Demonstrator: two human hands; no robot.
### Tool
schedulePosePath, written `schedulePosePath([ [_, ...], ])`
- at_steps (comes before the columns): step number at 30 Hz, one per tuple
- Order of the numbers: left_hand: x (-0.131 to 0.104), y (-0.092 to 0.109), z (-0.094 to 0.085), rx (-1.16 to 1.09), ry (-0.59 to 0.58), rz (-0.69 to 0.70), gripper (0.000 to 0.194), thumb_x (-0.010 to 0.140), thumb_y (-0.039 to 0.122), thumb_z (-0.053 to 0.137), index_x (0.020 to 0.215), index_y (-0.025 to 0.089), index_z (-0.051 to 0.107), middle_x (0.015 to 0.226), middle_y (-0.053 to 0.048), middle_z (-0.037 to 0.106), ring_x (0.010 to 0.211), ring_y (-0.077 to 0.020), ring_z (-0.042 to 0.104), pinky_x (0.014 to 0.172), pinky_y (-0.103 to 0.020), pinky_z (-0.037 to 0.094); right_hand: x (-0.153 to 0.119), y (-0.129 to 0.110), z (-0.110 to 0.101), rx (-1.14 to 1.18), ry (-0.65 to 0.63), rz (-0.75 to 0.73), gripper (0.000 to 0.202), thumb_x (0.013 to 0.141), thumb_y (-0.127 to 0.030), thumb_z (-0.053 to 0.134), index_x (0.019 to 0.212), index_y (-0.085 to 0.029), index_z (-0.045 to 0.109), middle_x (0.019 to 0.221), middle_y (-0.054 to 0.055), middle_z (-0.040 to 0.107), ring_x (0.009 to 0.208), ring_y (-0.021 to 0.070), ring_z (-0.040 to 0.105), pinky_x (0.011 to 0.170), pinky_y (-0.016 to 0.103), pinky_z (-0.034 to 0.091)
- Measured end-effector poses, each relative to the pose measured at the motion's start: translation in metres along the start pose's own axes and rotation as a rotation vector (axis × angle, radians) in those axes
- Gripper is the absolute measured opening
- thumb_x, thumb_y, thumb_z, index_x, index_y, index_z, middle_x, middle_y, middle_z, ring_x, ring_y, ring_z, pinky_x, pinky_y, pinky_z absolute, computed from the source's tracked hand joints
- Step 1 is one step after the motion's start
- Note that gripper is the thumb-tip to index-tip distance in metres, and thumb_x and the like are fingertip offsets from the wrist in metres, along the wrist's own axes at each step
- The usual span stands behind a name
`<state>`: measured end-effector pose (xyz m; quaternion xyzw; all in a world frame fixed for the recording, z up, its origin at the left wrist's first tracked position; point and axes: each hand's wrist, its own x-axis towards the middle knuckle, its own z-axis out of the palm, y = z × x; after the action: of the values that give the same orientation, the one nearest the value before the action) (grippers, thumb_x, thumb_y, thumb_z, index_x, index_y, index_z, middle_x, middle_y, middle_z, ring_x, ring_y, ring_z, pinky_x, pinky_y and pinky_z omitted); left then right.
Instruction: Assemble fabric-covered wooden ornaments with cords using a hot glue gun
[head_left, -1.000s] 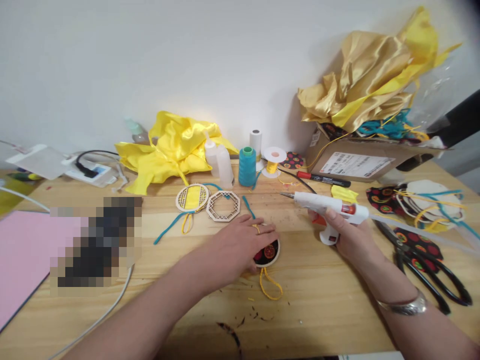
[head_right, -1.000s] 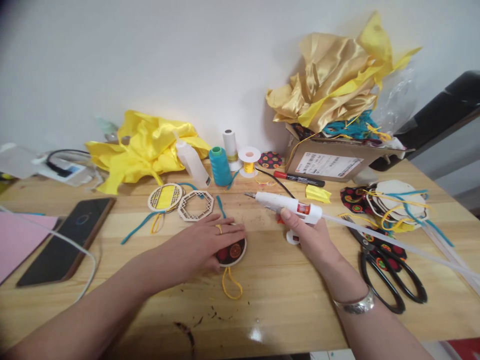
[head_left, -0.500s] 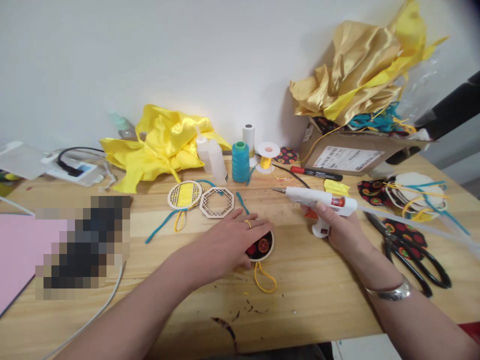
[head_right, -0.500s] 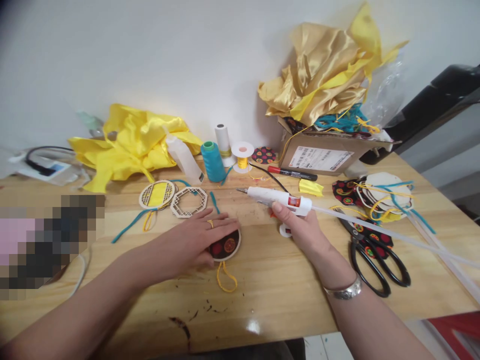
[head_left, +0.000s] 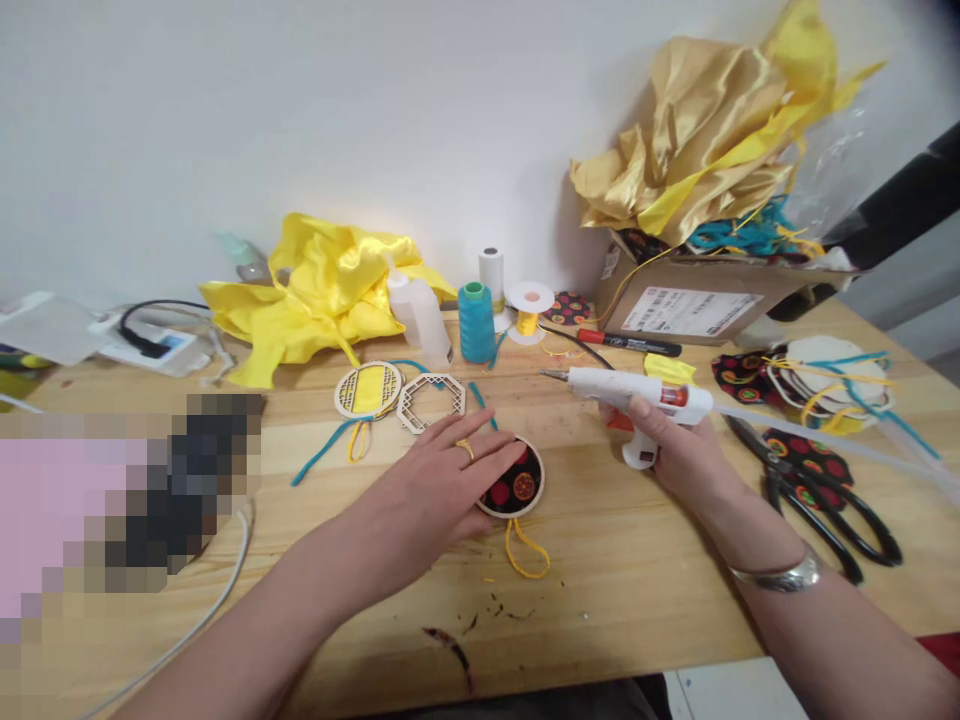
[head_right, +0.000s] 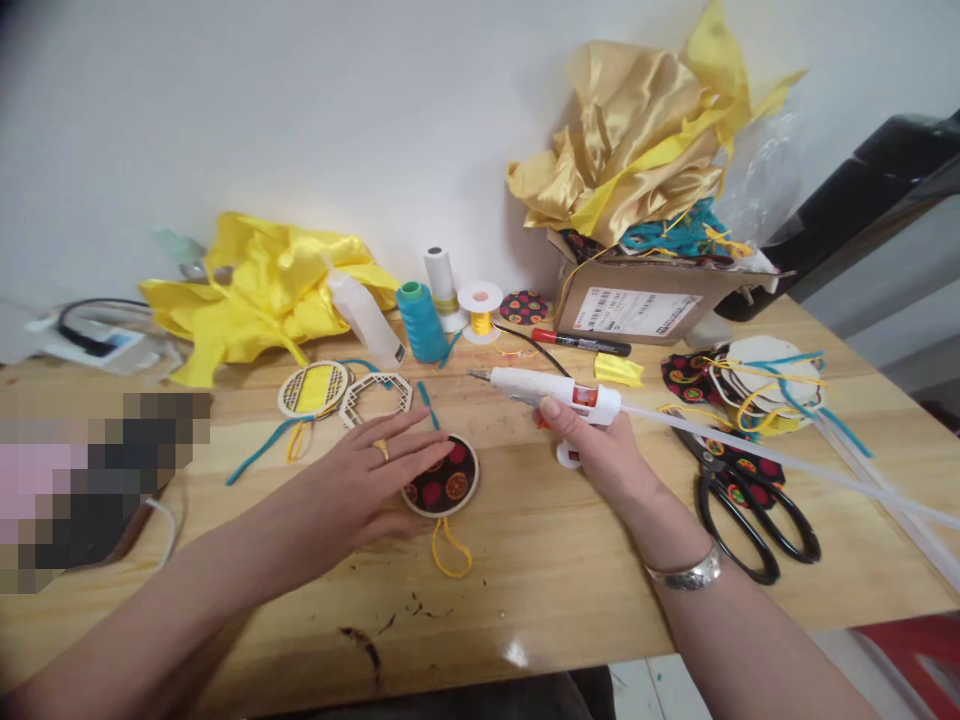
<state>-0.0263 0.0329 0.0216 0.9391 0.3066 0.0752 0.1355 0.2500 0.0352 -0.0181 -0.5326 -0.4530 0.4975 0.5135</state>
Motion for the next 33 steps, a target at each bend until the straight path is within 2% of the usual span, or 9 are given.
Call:
schedulePosePath([
  [2, -0.007, 0.002, 0.002, 0.008, 0.025, -0.01, 0.054, 0.087, 0.027, 0.057, 0.138, 0.023, 0.037, 0.138, -0.01, 0.051, 0.137, -0.026, 0.031, 0.108, -0.047, 0.031, -0.001, -0.001, 0.001, 0.004, -0.007, 0.018, 0.036, 0.068, -0.053, 0.072, 0.078, -0.019, 0.067, 0.059, -0.001, 0.055, 0.052, 0.0119, 0.047, 0.038, 0.02, 0.033],
  [6, -0.01, 0.001, 0.008, -0.016, -0.038, -0.039, 0.08, 0.079, 0.036, 0.067, 0.144, 0.025, 0.023, 0.149, -0.012, 0.035, 0.14, -0.0281, 0.022, 0.111, -0.05, 0.026, -0.001, -0.002, 0.001, 0.011, -0.017, 0.035, 0.036, 0.066, -0.053, 0.072, 0.077, -0.02, 0.067, 0.057, -0.001, 0.052, 0.05, 0.0111, 0.044, 0.038, 0.019, 0.032],
  [8, -0.006, 0.0, 0.01, -0.033, -0.054, -0.042, 0.087, 0.075, 0.039, 0.07, 0.145, 0.024, 0.02, 0.149, -0.013, 0.034, 0.14, -0.0281, 0.023, 0.111, -0.049, 0.027, -0.002, -0.002, 0.002, 0.011, -0.012, 0.032, 0.036, 0.066, -0.054, 0.073, 0.076, -0.019, 0.067, 0.057, -0.001, 0.052, 0.05, 0.0109, 0.044, 0.038, 0.019, 0.032],
  [14, 0.002, -0.003, 0.012, -0.062, -0.04, -0.043, 0.078, 0.078, 0.033, 0.068, 0.142, 0.02, 0.027, 0.143, -0.016, 0.043, 0.134, -0.0295, 0.033, 0.106, -0.047, 0.034, -0.002, -0.004, 0.001, -0.014, -0.021, -0.003, 0.036, 0.068, -0.053, 0.071, 0.077, -0.019, 0.067, 0.061, 0.0, 0.055, 0.049, 0.0098, 0.042, 0.037, 0.019, 0.03],
  [23, 0.005, -0.004, 0.014, -0.092, -0.045, -0.114, 0.07, 0.079, 0.029, 0.066, 0.139, 0.022, 0.031, 0.136, -0.015, 0.049, 0.124, -0.0292, 0.046, 0.1, -0.046, 0.04, -0.001, 0.001, -0.002, -0.037, -0.037, -0.031, 0.032, 0.072, -0.051, 0.069, 0.079, -0.02, 0.068, 0.06, -0.001, 0.054, 0.049, 0.0099, 0.042, 0.038, 0.019, 0.03],
  [29, 0.008, -0.008, 0.017, 0.005, -0.054, -0.013, 0.066, 0.083, 0.034, 0.061, 0.139, 0.022, 0.028, 0.136, -0.013, 0.051, 0.124, -0.0277, 0.046, 0.104, -0.046, 0.035, -0.002, -0.001, -0.001, -0.015, -0.047, -0.008, 0.032, 0.072, -0.051, 0.069, 0.078, -0.02, 0.067, 0.059, -0.001, 0.052, 0.051, 0.0107, 0.044, 0.037, 0.019, 0.031],
  [33, 0.009, -0.008, 0.015, 0.063, -0.082, 0.009, 0.074, 0.079, 0.037, 0.066, 0.139, 0.019, 0.027, 0.137, -0.015, 0.05, 0.126, -0.029, 0.044, 0.106, -0.048, 0.031, -0.002, -0.001, -0.001, -0.022, -0.04, -0.005, 0.032, 0.072, -0.051, 0.069, 0.081, -0.02, 0.067, 0.063, 0.0, 0.056, 0.052, 0.0109, 0.044, 0.038, 0.019, 0.032],
])
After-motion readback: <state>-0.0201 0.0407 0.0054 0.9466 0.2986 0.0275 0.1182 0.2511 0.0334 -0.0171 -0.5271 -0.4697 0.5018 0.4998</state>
